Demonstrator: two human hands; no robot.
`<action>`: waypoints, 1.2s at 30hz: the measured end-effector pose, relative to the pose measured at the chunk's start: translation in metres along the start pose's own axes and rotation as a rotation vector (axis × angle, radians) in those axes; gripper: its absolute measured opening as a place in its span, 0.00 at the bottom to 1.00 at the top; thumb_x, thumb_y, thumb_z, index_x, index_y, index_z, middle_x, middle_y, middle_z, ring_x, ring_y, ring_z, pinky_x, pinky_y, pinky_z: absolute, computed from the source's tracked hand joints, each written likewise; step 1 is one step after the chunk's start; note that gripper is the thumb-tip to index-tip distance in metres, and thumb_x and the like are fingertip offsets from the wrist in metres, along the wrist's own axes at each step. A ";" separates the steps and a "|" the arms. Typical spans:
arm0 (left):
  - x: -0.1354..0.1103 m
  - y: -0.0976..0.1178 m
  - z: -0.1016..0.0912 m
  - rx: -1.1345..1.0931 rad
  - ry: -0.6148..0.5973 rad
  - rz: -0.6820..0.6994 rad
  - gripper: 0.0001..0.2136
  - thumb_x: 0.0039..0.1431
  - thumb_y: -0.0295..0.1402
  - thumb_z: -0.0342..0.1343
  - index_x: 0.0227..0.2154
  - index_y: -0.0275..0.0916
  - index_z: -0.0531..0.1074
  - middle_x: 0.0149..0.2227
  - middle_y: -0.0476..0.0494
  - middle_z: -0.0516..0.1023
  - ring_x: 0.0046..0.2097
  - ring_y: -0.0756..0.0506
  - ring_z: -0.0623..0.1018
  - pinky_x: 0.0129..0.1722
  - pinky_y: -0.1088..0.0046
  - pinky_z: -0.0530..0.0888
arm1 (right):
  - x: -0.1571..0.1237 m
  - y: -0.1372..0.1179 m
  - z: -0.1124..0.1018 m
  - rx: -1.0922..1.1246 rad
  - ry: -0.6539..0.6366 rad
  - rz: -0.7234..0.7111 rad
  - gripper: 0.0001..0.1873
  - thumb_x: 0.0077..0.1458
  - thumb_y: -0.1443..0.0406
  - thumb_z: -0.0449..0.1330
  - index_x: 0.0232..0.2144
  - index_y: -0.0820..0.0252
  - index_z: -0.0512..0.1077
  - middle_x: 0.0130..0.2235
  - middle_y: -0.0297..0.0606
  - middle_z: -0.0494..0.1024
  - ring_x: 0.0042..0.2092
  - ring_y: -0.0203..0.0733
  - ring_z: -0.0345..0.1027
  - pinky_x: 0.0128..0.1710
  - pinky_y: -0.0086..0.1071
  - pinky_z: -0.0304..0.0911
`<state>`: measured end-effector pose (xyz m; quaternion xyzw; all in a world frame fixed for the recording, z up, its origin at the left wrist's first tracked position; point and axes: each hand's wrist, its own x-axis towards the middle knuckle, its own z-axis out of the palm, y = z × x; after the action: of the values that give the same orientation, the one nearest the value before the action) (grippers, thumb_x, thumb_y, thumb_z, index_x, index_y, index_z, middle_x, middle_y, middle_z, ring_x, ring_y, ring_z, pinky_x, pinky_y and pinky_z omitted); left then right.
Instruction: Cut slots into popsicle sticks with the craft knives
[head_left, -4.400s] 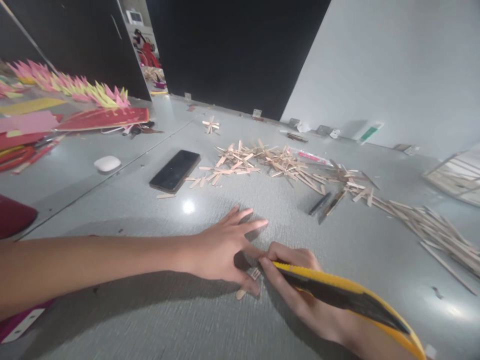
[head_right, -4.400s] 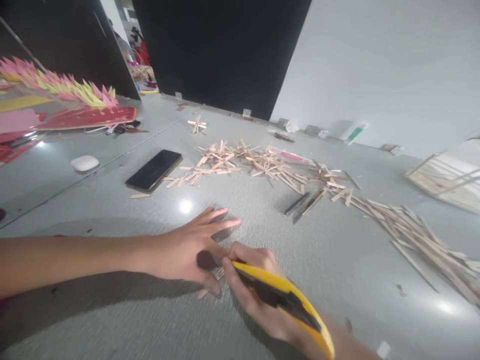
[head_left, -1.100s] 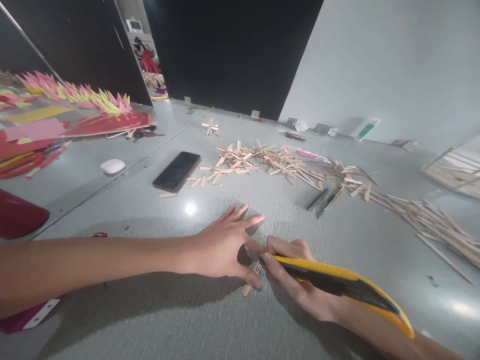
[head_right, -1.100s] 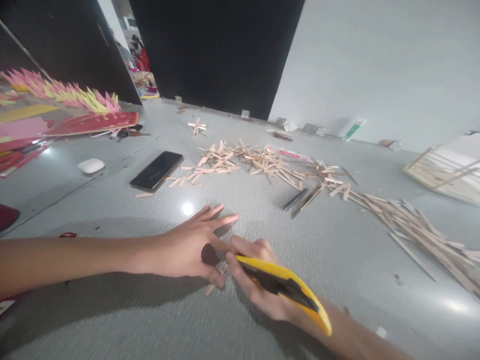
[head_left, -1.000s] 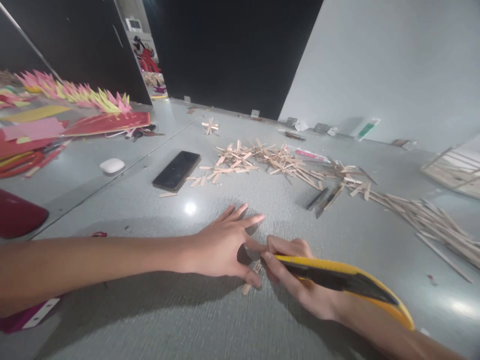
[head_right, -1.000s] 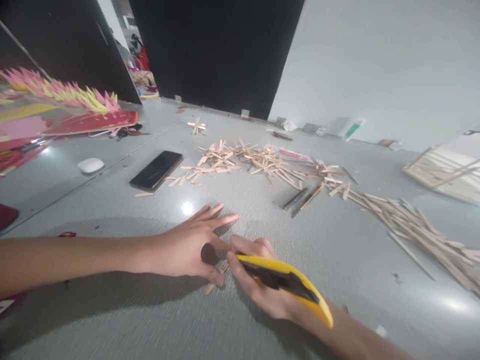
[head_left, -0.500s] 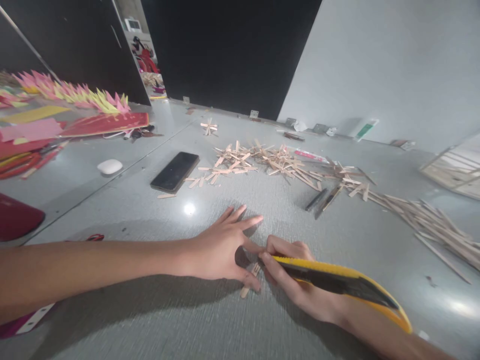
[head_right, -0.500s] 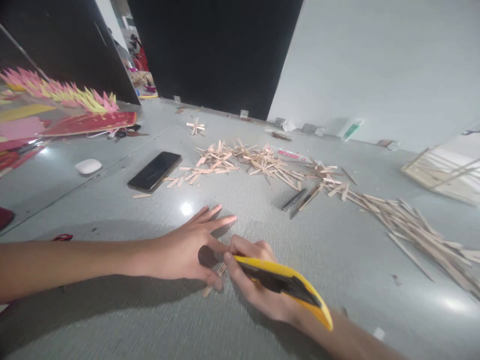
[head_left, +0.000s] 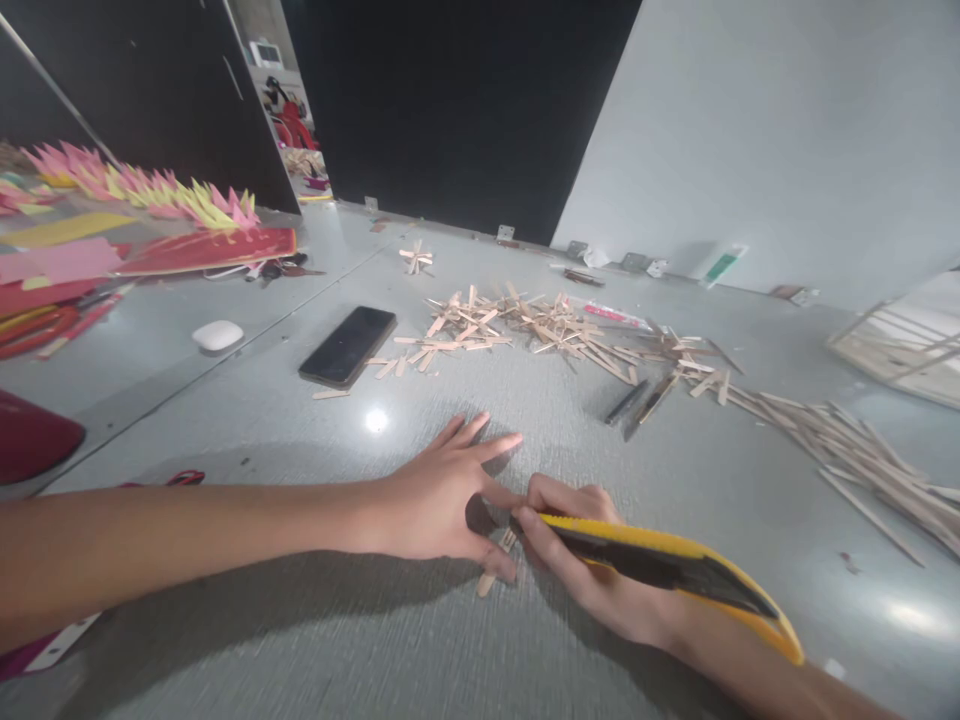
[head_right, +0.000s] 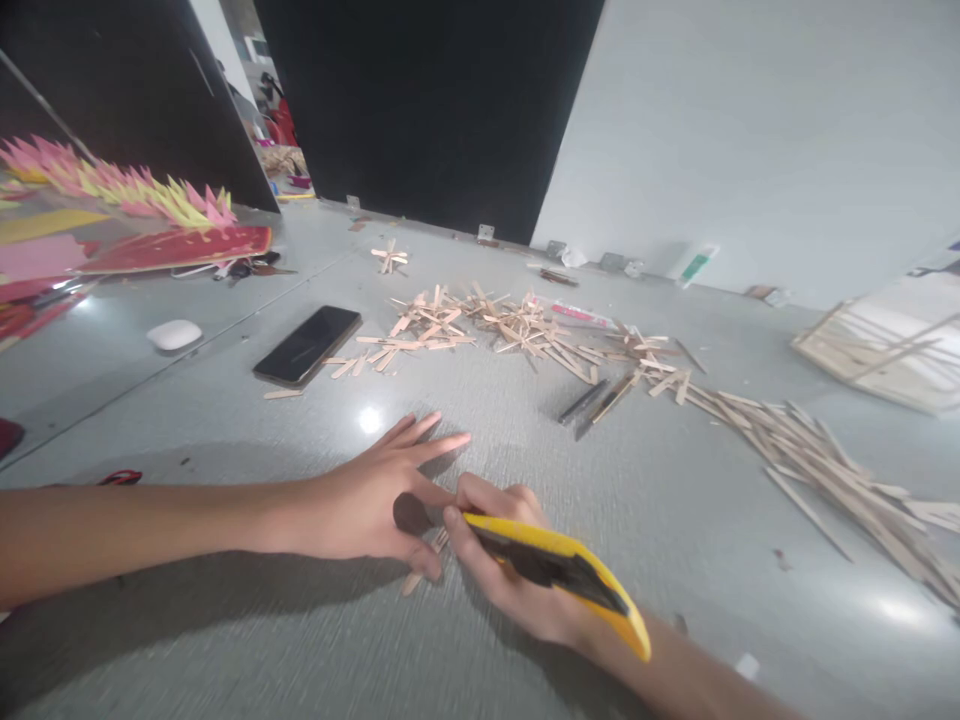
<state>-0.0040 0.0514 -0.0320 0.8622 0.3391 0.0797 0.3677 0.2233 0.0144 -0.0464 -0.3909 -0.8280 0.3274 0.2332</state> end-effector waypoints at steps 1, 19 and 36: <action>0.000 0.000 0.000 0.004 -0.001 -0.001 0.26 0.51 0.61 0.66 0.51 0.60 0.80 0.76 0.51 0.44 0.75 0.26 0.34 0.69 0.35 0.38 | 0.000 0.000 0.000 -0.001 0.000 -0.006 0.19 0.73 0.56 0.48 0.28 0.54 0.61 0.25 0.25 0.67 0.25 0.34 0.63 0.35 0.38 0.59; 0.001 0.005 -0.004 0.098 -0.015 -0.032 0.23 0.54 0.61 0.64 0.49 0.60 0.81 0.76 0.46 0.47 0.75 0.27 0.38 0.69 0.36 0.44 | 0.004 0.002 -0.004 -0.001 -0.080 -0.092 0.18 0.74 0.59 0.45 0.29 0.54 0.59 0.26 0.26 0.66 0.25 0.34 0.61 0.34 0.37 0.58; 0.001 0.003 -0.002 0.058 -0.028 -0.022 0.25 0.53 0.62 0.64 0.51 0.60 0.80 0.76 0.47 0.44 0.75 0.27 0.34 0.69 0.35 0.39 | 0.001 0.005 -0.002 0.018 -0.056 -0.028 0.22 0.74 0.54 0.44 0.27 0.55 0.59 0.25 0.26 0.66 0.25 0.34 0.61 0.36 0.39 0.57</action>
<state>-0.0021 0.0520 -0.0290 0.8698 0.3456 0.0537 0.3481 0.2266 0.0182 -0.0487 -0.3681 -0.8366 0.3422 0.2177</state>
